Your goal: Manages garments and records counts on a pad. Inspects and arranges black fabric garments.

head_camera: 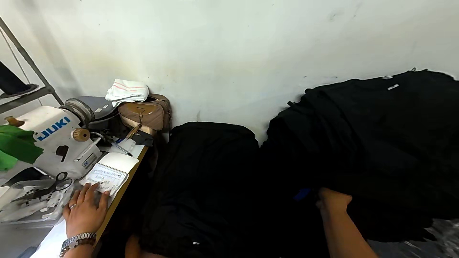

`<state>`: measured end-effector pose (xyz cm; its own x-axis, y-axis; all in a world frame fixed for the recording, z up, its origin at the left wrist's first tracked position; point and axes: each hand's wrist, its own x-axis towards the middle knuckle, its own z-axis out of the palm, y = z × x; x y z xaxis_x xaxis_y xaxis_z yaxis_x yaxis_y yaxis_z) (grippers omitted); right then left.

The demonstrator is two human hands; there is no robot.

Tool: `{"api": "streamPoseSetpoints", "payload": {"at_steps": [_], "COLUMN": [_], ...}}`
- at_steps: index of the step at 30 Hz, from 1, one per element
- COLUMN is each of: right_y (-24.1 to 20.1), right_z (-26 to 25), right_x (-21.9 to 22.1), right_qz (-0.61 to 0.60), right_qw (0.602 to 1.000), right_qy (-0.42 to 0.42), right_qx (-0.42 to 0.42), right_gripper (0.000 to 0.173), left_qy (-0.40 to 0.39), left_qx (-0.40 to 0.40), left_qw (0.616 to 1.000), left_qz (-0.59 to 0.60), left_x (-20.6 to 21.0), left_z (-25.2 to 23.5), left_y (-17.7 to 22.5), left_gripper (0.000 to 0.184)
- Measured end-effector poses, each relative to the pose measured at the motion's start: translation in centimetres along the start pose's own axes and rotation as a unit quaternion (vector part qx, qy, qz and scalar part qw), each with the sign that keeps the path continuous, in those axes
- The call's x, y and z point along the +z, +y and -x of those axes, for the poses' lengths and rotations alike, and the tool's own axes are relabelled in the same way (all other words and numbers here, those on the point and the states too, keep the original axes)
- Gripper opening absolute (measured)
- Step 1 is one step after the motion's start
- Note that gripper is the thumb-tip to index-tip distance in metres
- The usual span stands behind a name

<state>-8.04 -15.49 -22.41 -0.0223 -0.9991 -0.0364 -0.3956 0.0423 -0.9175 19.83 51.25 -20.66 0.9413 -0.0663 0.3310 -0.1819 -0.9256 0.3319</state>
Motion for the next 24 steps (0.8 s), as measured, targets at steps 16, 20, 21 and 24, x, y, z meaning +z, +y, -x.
{"api": "streamPoseSetpoints", "payload": {"at_steps": [16, 20, 21, 24], "right_y": [-2.0, -3.6, -3.9, -9.9], "right_z": [3.9, 3.4, 4.0, 9.2], "right_x": [-2.2, -1.7, -1.5, -3.6], "right_qz": [0.386, 0.469, 0.479, 0.571], "right_qw": [0.890, 0.850, 0.846, 0.767], "right_qy": [-0.137, -0.203, -0.197, -0.289], "right_qx": [-0.202, -0.127, -0.127, -0.045], "right_gripper": [0.044, 0.055, 0.053, 0.049], "left_qy": [0.004, 0.000, -0.001, -0.005], "left_qx": [0.012, 0.011, 0.010, 0.007], "left_qw": [1.000, 1.000, 1.000, 1.000], "left_qz": [0.011, 0.016, 0.015, 0.016], "left_x": [0.2, 0.2, 0.3, 0.4], "left_z": [-0.1, -0.1, -0.2, -0.3], "left_y": [-0.5, -0.9, -1.0, -1.2], "left_gripper": [0.067, 0.067, 0.068, 0.068]}}
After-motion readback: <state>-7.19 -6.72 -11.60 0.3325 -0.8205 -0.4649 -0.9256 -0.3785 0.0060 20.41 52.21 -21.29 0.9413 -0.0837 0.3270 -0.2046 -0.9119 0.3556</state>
